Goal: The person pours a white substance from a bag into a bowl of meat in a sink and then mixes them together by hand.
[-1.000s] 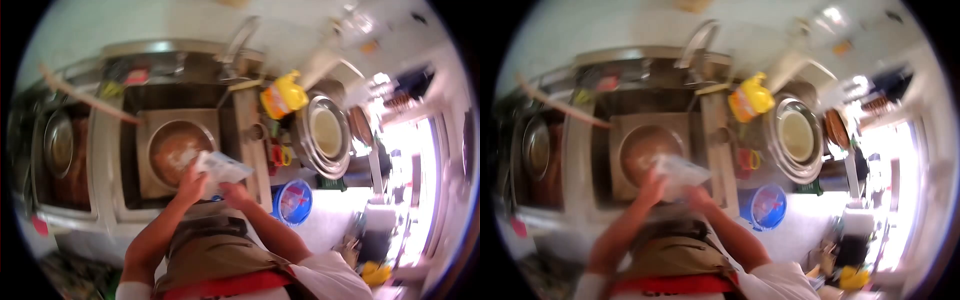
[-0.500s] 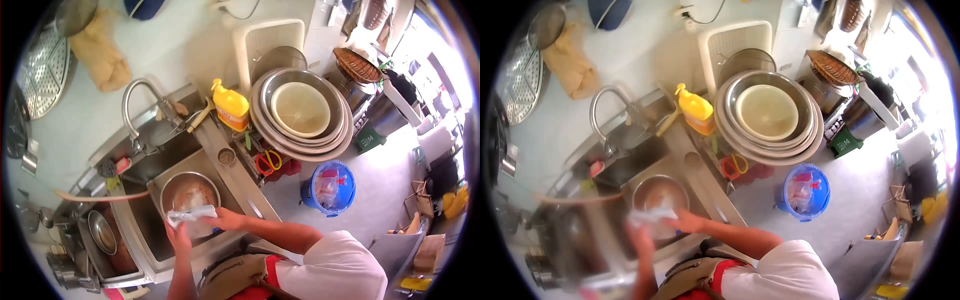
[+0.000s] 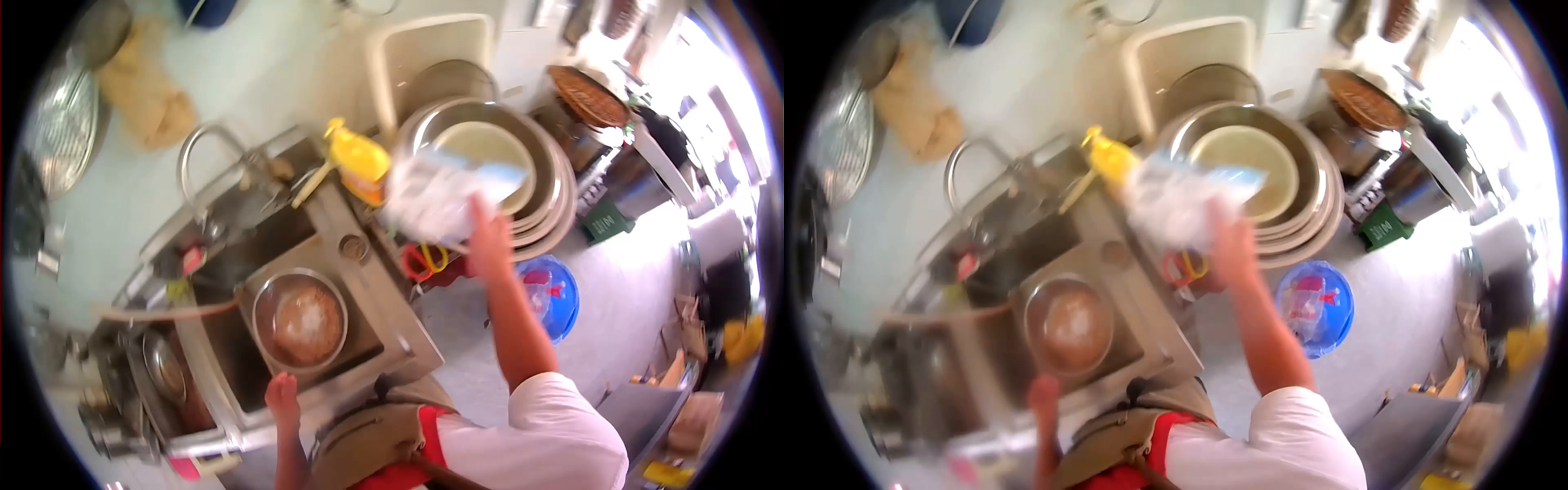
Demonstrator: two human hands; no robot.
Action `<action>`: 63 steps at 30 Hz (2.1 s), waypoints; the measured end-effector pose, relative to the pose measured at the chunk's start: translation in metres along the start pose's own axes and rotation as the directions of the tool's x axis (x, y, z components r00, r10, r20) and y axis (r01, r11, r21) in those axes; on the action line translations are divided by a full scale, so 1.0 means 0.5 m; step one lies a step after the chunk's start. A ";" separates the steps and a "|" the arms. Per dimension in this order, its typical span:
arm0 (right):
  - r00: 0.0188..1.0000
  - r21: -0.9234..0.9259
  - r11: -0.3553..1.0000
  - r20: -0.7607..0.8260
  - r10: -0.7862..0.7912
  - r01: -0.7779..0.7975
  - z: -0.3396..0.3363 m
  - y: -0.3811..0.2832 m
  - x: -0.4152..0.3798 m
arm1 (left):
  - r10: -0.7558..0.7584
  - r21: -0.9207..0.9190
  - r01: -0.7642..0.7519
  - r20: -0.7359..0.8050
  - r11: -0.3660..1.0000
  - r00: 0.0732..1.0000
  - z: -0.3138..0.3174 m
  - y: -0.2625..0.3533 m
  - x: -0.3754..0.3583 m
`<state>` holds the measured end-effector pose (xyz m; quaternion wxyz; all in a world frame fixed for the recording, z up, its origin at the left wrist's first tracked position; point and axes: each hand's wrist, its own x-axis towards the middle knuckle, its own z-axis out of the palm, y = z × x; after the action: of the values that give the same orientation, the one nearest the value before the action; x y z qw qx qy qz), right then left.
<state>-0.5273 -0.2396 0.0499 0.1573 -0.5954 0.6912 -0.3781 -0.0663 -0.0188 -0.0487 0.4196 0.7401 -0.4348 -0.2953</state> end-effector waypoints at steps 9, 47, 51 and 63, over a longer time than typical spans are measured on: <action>0.948 0.328 0.918 -0.145 0.282 -0.223 0.066 0.246 0.290 | -0.100 0.168 0.111 -0.073 0.980 0.992 -0.044 -0.056 -0.038; 0.214 0.151 0.984 0.968 -0.129 -0.091 1.043 -0.089 -0.295 | -0.133 -0.093 0.213 0.529 0.973 0.838 0.163 -0.475 0.416; 0.164 0.126 0.685 0.925 -0.343 0.718 1.001 -0.065 -0.380 | -0.169 0.475 -0.060 0.425 0.878 0.889 0.203 -0.508 0.289; 0.351 -0.203 0.966 0.903 0.248 -0.162 1.202 -0.043 -0.341 | -0.343 0.584 -0.031 0.518 0.811 0.784 0.190 -0.426 0.646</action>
<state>-0.0695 -0.2807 -0.3739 0.5373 -0.6188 0.5691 0.0671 0.0865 -0.2839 -0.3039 -0.0052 0.7317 -0.5460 -0.4081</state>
